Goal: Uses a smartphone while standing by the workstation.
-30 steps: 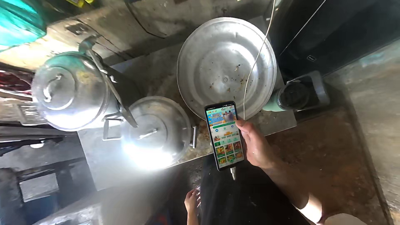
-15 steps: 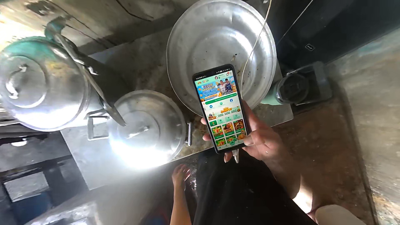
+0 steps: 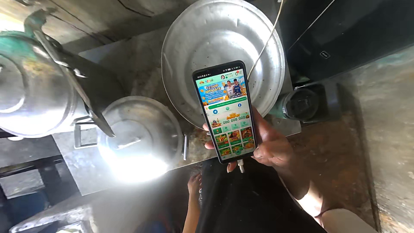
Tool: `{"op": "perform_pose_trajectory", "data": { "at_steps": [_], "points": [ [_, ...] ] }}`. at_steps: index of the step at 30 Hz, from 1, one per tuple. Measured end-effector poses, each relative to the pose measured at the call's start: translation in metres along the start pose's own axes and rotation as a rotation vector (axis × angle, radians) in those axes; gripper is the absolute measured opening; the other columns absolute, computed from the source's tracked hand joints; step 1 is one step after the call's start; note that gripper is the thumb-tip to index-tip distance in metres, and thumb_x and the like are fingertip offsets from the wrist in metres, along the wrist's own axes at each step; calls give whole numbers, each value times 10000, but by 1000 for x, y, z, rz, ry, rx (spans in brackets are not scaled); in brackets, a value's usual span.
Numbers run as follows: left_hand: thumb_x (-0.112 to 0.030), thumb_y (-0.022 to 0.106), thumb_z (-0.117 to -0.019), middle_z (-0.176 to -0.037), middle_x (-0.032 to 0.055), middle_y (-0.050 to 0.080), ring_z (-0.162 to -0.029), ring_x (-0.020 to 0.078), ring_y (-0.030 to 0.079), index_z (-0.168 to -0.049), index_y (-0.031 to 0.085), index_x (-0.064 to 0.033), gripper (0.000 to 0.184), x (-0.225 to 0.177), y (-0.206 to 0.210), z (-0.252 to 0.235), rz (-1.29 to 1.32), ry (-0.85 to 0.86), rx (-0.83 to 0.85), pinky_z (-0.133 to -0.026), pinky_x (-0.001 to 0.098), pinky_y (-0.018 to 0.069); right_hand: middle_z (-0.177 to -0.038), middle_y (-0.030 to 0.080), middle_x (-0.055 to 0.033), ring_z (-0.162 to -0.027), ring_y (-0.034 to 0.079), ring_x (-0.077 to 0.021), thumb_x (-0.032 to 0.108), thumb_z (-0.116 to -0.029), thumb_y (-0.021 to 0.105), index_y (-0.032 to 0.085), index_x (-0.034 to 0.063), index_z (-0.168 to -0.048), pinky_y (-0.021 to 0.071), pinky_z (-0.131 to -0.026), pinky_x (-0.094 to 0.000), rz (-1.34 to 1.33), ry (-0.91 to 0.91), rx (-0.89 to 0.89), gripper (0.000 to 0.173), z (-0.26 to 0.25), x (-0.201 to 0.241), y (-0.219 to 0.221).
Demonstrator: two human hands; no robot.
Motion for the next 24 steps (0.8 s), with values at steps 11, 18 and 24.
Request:
{"op": "perform_pose_trajectory", "data": {
  "at_steps": [11, 18, 24],
  "points": [
    [-132, 624, -1020, -1115, 196, 703, -880, 252, 721, -1292, 599, 4, 306, -29, -10, -21, 161, 26, -7, -732, 411, 607, -1467, 446, -288, -1195, 568, -549, 51, -794, 591, 196, 230, -1560, 614, -715, -602, -27, 26, 5, 881, -3, -7, -6],
    [-128, 629, -1016, -1131, 189, 700, -900, 236, 716, -1302, 593, -1, 315, -45, -4, -24, 123, 21, 35, -752, 399, 602, -1478, 439, -293, -1214, 558, -558, 32, -803, 548, 190, 225, -1554, 618, -714, -591, -18, 3, -22, 855, 1, -7, -6],
    [-125, 623, -1018, -1162, 181, 699, -951, 232, 705, -1289, 612, 4, 300, -48, -2, -26, 30, 53, 87, -792, 412, 589, -1462, 458, -296, -1163, 592, -542, 30, -802, 538, 218, 221, -1544, 619, -682, -571, 18, -6, -74, 831, 6, -6, -11]
  ]
}}
Point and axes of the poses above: each hand's wrist, its own z-axis away from the middle knuckle, its own y-axis out of the palm, x = y × z, the point moved 3 cm from there along -z, towards the middle knuckle
